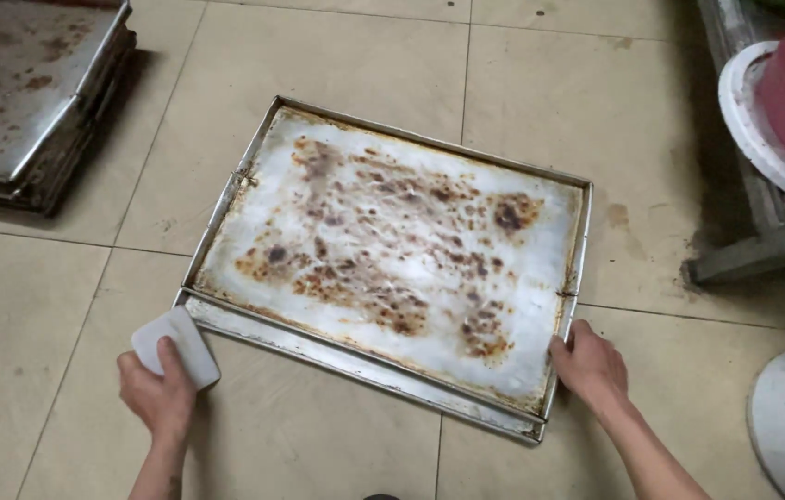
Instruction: Cleaning residue from metal baking trays using a plastic scraper and discarding the waste into a bin.
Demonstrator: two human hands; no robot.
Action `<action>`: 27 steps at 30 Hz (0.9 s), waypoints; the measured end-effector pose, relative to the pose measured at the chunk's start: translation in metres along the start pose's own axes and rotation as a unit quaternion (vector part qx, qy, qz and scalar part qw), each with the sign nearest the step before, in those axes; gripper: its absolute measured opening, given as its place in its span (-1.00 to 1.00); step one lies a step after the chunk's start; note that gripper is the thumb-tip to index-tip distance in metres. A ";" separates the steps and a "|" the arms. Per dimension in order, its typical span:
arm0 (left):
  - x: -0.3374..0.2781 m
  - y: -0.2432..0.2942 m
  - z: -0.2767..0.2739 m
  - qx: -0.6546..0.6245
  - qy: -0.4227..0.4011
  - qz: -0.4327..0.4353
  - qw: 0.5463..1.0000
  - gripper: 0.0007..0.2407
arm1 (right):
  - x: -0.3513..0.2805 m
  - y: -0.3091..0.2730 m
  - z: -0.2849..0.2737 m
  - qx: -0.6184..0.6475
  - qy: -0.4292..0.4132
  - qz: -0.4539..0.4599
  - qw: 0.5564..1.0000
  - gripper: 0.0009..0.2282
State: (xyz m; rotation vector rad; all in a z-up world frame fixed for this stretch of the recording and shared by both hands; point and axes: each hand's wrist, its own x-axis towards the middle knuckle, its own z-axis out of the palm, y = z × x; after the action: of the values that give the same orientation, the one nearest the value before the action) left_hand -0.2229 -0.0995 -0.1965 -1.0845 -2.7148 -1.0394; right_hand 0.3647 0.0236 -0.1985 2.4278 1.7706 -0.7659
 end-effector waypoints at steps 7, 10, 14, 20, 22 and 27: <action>0.011 0.032 -0.019 -0.102 0.010 0.021 0.994 -0.72 | -0.018 -0.013 -0.053 0.034 0.054 -0.006 0.998 -0.74; 0.012 0.023 -0.025 -0.100 0.023 0.022 0.994 -0.74 | -0.043 -0.049 -0.097 0.491 0.054 -0.008 0.870 -0.83; 0.012 0.005 -0.020 -0.113 0.024 -0.017 0.993 -0.74 | -0.096 -0.124 -0.181 0.539 0.033 0.020 0.841 -0.54; 0.003 0.010 -0.012 -0.179 0.007 -0.084 0.980 -0.78 | -0.106 -0.147 -0.198 0.541 0.055 -0.052 0.838 -0.75; 0.004 -0.007 -0.006 -0.119 0.015 -0.068 0.990 -0.74 | -0.113 -0.152 -0.202 0.489 0.099 -0.061 0.864 -0.78; -0.016 -0.046 -0.023 -0.096 0.008 -0.117 0.988 -0.72 | -0.096 -0.139 -0.252 0.488 0.204 -0.184 0.828 -0.81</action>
State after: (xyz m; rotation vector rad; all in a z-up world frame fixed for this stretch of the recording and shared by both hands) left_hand -0.2440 -0.1470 -0.2092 -0.7844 -2.8282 -1.3601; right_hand 0.3090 0.0666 0.0969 3.0214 2.5063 -1.6366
